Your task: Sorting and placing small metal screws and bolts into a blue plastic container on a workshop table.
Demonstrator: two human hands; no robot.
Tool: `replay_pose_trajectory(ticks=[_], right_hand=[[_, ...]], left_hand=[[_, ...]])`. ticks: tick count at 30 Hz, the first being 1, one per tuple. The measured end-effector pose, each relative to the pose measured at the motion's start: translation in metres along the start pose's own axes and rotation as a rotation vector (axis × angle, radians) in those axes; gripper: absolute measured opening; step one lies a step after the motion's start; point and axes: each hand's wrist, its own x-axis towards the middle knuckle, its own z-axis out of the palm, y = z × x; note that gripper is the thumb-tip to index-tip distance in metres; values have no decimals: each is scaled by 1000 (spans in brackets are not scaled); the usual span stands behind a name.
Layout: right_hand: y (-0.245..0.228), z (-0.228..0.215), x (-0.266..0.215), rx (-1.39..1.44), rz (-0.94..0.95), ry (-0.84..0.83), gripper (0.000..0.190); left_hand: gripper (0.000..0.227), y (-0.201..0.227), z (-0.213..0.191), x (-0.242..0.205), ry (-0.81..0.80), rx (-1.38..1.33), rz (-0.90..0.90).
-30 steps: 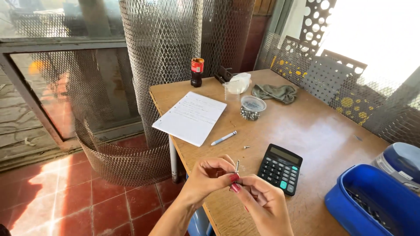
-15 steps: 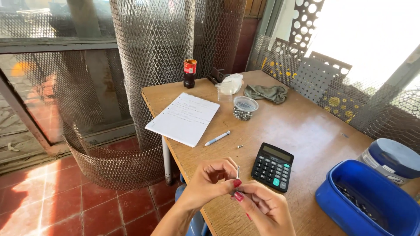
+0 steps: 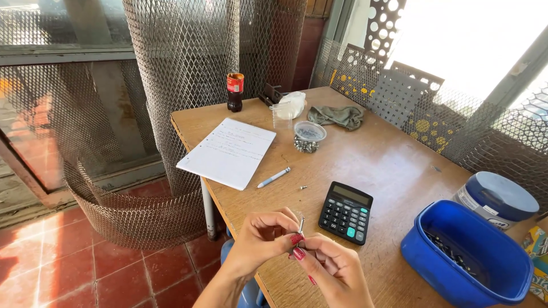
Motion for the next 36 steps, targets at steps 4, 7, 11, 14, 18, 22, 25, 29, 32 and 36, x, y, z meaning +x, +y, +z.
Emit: replay_pose_trajectory(ticks=[4,7,11,14,18,22,25,29,32,36], right_hand=[[-1,1,-1,-23,29,24,19],[-3,2,0,-14,22,18,20],[0,1,3,-80,-111,3,18],[-4,3,5,-160,-196,14,18],[-6,6,8,-283,-231,64,16],[-14,14,6,-397,-338,68,10],[-14,17,5,-531,-413,169,3],[-11,16,6,-576,-492,240,4],[-10,15,6,-585,-507,241,4],[-17,19,7,-596,-501,246,1]], left_hand=[[4,-4,-1,0,8,-51,-38],[6,-6,-3,0,22,-77,-52],[5,-4,-2,0,1,-30,2],[10,1,-1,1,27,78,67],[11,1,0,0,67,169,138],[11,2,1,-2,54,161,134],[8,3,1,-2,16,97,115],[10,0,0,-2,-10,25,120],[11,-1,0,-2,-19,14,114],[11,-5,2,-1,-33,-64,95]])
